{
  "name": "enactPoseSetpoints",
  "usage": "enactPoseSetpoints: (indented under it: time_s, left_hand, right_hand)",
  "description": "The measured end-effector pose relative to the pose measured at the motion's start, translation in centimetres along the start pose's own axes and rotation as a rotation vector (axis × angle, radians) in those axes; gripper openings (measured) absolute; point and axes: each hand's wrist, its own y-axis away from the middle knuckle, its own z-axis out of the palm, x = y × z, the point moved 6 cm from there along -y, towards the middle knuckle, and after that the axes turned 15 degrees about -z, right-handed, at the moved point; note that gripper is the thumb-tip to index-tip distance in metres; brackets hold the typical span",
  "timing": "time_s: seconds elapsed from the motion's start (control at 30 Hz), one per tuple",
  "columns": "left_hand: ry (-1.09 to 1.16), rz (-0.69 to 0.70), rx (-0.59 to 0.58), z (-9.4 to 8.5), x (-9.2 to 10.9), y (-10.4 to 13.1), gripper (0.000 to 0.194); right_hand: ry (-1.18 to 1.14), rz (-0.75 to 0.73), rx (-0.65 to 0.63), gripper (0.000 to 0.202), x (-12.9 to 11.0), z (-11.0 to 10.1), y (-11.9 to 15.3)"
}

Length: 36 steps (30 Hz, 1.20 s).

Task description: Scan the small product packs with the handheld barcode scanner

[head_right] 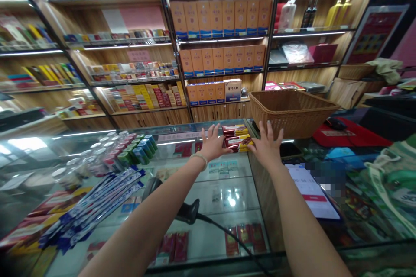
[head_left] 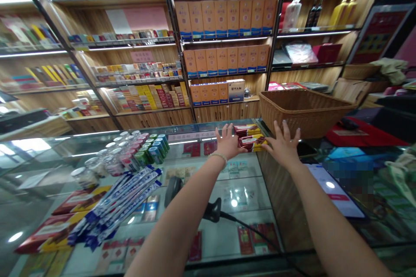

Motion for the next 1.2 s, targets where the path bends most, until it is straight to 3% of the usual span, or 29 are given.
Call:
enactPoseSetpoints:
  time_s: [0.53,0.93,1.2]
  left_hand:
    - [-0.056,-0.044,-0.007,-0.4,0.0,1.0,0.075]
    - [-0.063,-0.072,0.004,-0.1,-0.1,0.6,0.061]
    - [-0.073,-0.077,-0.095,0.3,-0.5,0.9,0.070]
  right_hand:
    - [0.087,-0.077,0.031,0.024,-0.9,0.2,0.0]
    - [0.110,-0.065,0.025,0.025,-1.2,0.2,0.0]
    - [0.139,-0.070,0.024,0.030,-1.4,0.2,0.0]
